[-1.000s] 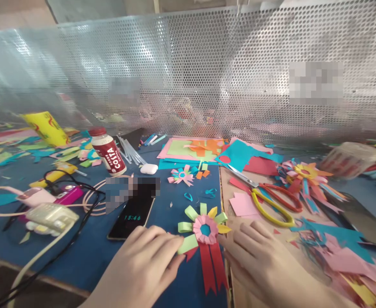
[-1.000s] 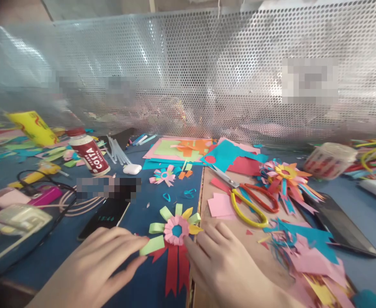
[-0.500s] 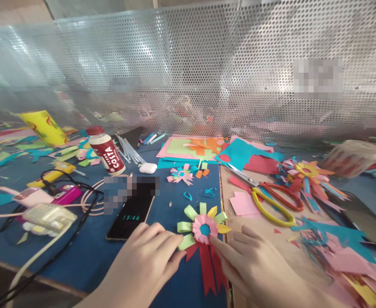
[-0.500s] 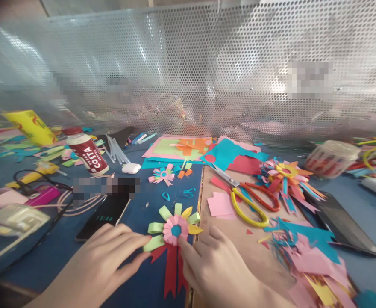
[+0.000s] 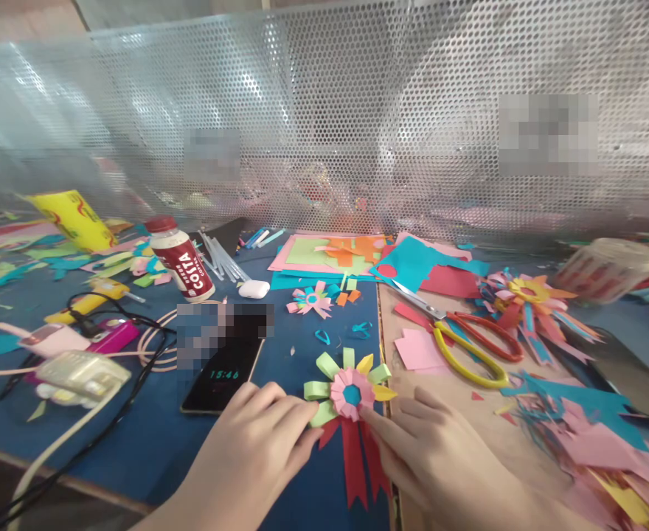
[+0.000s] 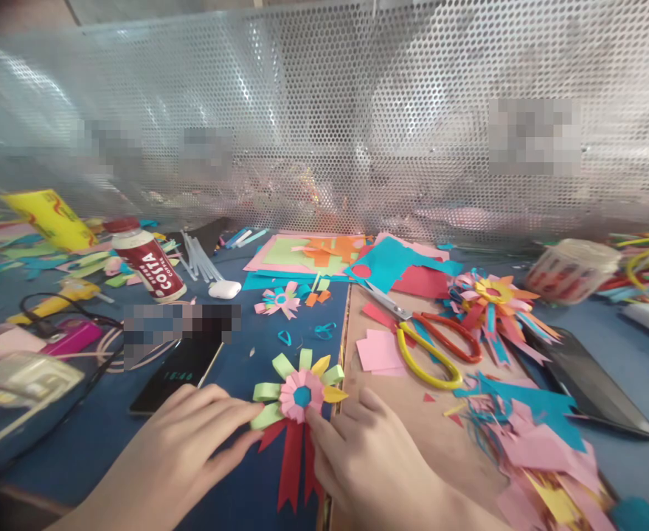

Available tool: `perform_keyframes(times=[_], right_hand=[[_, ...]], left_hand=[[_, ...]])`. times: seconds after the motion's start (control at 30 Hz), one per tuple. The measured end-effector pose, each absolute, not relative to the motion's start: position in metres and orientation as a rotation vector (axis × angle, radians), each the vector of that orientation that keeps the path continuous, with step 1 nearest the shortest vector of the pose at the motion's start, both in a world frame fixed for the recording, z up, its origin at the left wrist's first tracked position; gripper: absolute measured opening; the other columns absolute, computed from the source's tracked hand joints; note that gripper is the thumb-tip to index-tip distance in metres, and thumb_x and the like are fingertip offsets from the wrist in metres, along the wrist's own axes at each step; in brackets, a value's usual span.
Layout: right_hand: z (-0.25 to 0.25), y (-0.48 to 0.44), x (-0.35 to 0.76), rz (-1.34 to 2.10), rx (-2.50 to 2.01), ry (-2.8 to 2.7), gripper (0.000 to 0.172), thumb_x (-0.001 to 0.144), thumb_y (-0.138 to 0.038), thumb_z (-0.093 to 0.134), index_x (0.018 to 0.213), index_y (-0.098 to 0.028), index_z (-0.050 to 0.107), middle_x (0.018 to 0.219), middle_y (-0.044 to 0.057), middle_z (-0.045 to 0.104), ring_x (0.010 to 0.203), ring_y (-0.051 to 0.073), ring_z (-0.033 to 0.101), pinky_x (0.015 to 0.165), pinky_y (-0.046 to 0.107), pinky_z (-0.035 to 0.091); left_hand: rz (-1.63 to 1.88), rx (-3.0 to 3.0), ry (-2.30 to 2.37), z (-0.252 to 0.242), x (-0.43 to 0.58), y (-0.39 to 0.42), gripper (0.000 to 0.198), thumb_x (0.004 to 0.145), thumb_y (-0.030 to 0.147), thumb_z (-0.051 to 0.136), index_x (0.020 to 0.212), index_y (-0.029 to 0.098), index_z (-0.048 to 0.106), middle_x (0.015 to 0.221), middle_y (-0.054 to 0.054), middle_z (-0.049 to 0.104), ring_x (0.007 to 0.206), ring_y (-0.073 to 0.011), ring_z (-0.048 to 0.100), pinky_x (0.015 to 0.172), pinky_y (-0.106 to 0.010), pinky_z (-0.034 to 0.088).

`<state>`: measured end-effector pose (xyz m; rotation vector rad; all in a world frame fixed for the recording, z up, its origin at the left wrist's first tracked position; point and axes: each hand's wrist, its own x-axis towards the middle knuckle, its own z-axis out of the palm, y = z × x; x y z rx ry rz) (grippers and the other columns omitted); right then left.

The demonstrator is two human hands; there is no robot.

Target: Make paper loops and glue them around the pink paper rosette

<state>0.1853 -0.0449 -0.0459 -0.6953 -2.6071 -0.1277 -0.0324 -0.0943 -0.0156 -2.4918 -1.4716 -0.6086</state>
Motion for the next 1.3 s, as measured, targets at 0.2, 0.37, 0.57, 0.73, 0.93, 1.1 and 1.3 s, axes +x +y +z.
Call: perform_keyframes(times=[0.2,0.37,0.57,0.73,0.93,1.1,1.3], right_hand=[[-0.0458,-0.0453,0.1853,-0.132,-0.696,-2.579,0.021,0.084,-0.017,0.043,0.092,-0.015,0.062,0.053,-0.002,0.055,0.048,0.012,0.048,0.051,0.028,0.022],[-0.0451,-0.0448,0.1862,-0.131,-0.704,-2.599,0.024,0.083,-0.016,0.042,0.095,-0.015,0.063,0.054,-0.001,0.056,0.048,0.013,0.048,0.051,0.029,0.022],[-0.0447,-0.0435,0.1861,-0.126,-0.697,-2.594,0.024,0.083,-0.016,0.042,0.097,-0.015,0.062,0.054,-0.002,0.056,0.048,0.013,0.049,0.051,0.029,0.023],[-0.0438,-0.0437,0.1862,-0.135,-0.690,-2.606,0.025,0.083,-0.017,0.043,0.098,-0.014,0.063,0.055,-0.001,0.057,0.049,0.013,0.050,0.051,0.029,0.024],[-0.0441,-0.0443,0.1866,-0.128,-0.694,-2.598,0.025,0.082,-0.015,0.043,0.099,-0.014,0.062,0.055,-0.001,0.057,0.049,0.013,0.050,0.052,0.028,0.025],[-0.0460,-0.0428,0.1870,-0.118,-0.690,-2.585,0.026,0.082,-0.016,0.045,0.101,-0.015,0.062,0.055,-0.001,0.058,0.050,0.013,0.051,0.052,0.028,0.025],[-0.0479,-0.0428,0.1875,-0.104,-0.693,-2.575,0.026,0.082,-0.016,0.046,0.102,-0.014,0.062,0.056,-0.001,0.058,0.051,0.013,0.052,0.053,0.028,0.025]], left_hand=[[-0.537,-2.492,-1.477,-0.0164,-0.0324,-0.0959,0.017,0.085,0.022,0.050,0.073,0.019,0.061,0.060,0.002,0.059,0.061,-0.0165,0.055,0.060,-0.029,0.034],[-0.534,-2.503,-1.471,-0.0149,-0.0335,-0.0943,0.015,0.086,0.020,0.048,0.079,0.020,0.062,0.064,0.002,0.061,0.063,-0.0161,0.056,0.061,-0.029,0.035],[-0.546,-2.520,-1.455,-0.0136,-0.0326,-0.0931,0.018,0.087,0.023,0.047,0.076,0.021,0.061,0.061,0.002,0.060,0.062,-0.0149,0.055,0.061,-0.027,0.037],[-0.584,-2.518,-1.451,-0.0128,-0.0314,-0.0932,0.018,0.086,0.023,0.047,0.076,0.021,0.061,0.061,0.003,0.061,0.061,-0.0144,0.055,0.059,-0.027,0.037],[-0.567,-2.503,-1.466,-0.0138,-0.0303,-0.0934,0.016,0.085,0.021,0.048,0.075,0.020,0.060,0.062,0.002,0.061,0.061,-0.0150,0.055,0.060,-0.028,0.036],[-0.579,-2.509,-1.479,-0.0162,-0.0312,-0.0952,0.017,0.085,0.021,0.048,0.072,0.020,0.059,0.061,0.002,0.060,0.061,-0.0152,0.054,0.059,-0.028,0.035],[-0.565,-2.505,-1.484,-0.0173,-0.0322,-0.0962,0.019,0.086,0.021,0.046,0.072,0.019,0.059,0.060,0.002,0.059,0.059,-0.0154,0.054,0.059,-0.028,0.035]])
